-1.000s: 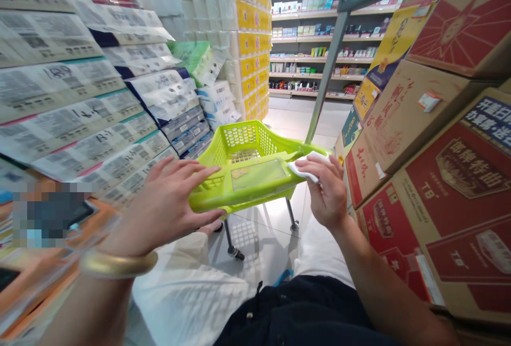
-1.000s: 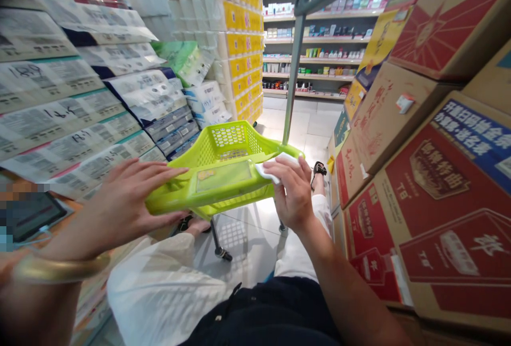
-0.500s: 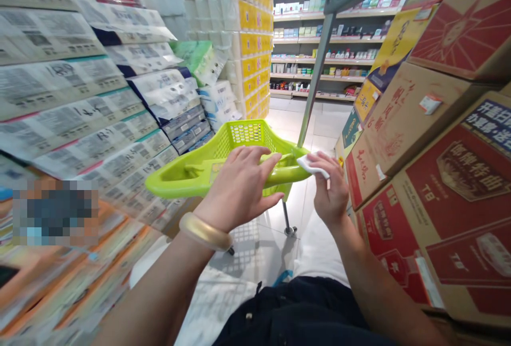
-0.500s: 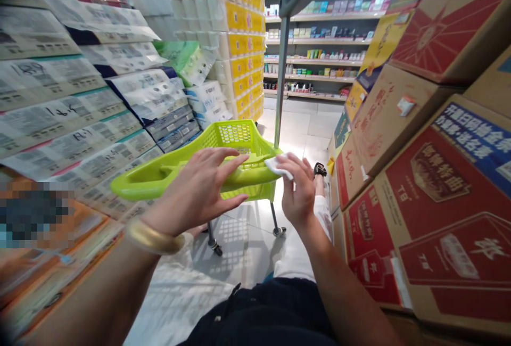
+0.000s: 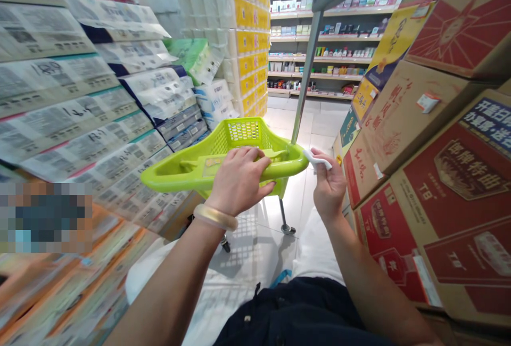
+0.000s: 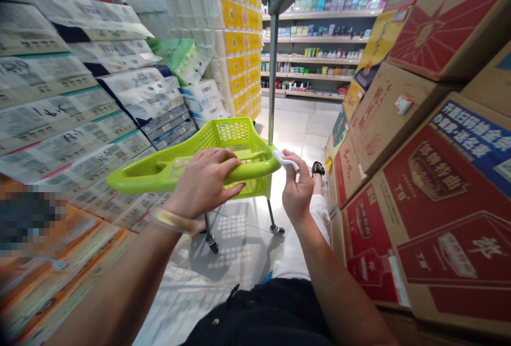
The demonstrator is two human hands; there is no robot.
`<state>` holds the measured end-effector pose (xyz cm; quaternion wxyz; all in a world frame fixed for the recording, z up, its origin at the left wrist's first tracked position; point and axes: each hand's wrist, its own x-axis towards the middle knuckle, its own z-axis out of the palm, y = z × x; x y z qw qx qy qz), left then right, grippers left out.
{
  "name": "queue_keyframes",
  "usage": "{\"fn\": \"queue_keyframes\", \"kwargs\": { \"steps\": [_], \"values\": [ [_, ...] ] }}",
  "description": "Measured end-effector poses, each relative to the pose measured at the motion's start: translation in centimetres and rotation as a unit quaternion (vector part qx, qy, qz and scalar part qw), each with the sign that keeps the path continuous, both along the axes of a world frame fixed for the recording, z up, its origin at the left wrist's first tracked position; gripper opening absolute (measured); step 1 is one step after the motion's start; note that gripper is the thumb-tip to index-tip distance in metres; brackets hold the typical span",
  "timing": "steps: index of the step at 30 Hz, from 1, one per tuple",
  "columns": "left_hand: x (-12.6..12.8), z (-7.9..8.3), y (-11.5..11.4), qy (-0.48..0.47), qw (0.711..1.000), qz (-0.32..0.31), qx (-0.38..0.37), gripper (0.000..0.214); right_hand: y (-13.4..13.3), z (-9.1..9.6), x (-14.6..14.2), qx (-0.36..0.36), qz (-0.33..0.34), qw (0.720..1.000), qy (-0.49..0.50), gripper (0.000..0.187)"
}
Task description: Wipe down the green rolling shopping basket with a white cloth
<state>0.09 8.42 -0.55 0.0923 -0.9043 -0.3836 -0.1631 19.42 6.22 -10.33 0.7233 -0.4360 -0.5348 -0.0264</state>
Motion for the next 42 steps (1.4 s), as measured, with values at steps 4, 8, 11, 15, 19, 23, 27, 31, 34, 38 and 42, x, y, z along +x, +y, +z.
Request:
{"fn": "queue_keyframes", "kwargs": {
  "steps": [4,8,11,15,19,23,27,31,34,38,42],
  "values": [
    [-0.2,-0.1,-0.2,-0.013,1.0,-0.018,0.014,0.033,-1.5,0.3,-0.9,0.029,0.027,0.987,-0.157,0.019],
    [-0.6,-0.1,-0.7,-0.024,0.999,-0.03,0.016,0.035,-1.4,0.3,-0.3,0.027,0.052,0.993,-0.107,0.016],
    [-0.9,0.1,-1.1,-0.032,0.999,-0.04,0.01,0.036,-0.9,0.3,0.2,-0.031,0.073,0.995,0.052,0.016],
    [-1.7,0.1,-1.5,-0.036,0.998,-0.047,0.009,0.037,-2.3,0.5,-0.7,-0.008,0.086,0.996,0.023,0.017],
    [-2.5,0.1,-1.8,-0.051,0.997,-0.051,0.014,0.036,-3.3,0.2,-1.2,0.037,0.108,0.989,-0.093,0.016],
    [-3.1,0.0,-1.9,-0.07,0.996,-0.047,0.017,0.033,-2.3,0.0,-0.8,-0.031,0.121,0.99,0.064,0.016],
    [-3.3,0.1,-1.9,-0.073,0.996,-0.046,0.014,0.03,-3.1,1.1,-1.2,-0.054,0.152,0.985,0.066,0.017],
    [-3.6,0.0,-1.7,-0.073,0.996,-0.049,0.023,0.029,-3.9,2.0,-1.4,0.0,0.194,0.978,-0.077,0.019],
    [-3.8,-0.1,-1.6,-0.077,0.995,-0.056,0.027,0.03,-2.9,1.9,-1.0,-0.017,0.204,0.979,-0.02,0.02],
    [-3.9,-0.2,-1.4,-0.086,0.995,-0.056,0.022,0.031,-2.7,2.0,-0.8,-0.074,0.192,0.977,0.054,0.02],
    [-4.2,-0.2,-1.2,-0.091,0.993,-0.068,0.02,0.033,-4.3,2.2,-1.5,-0.013,0.208,0.977,-0.05,0.021]
  ]
}}
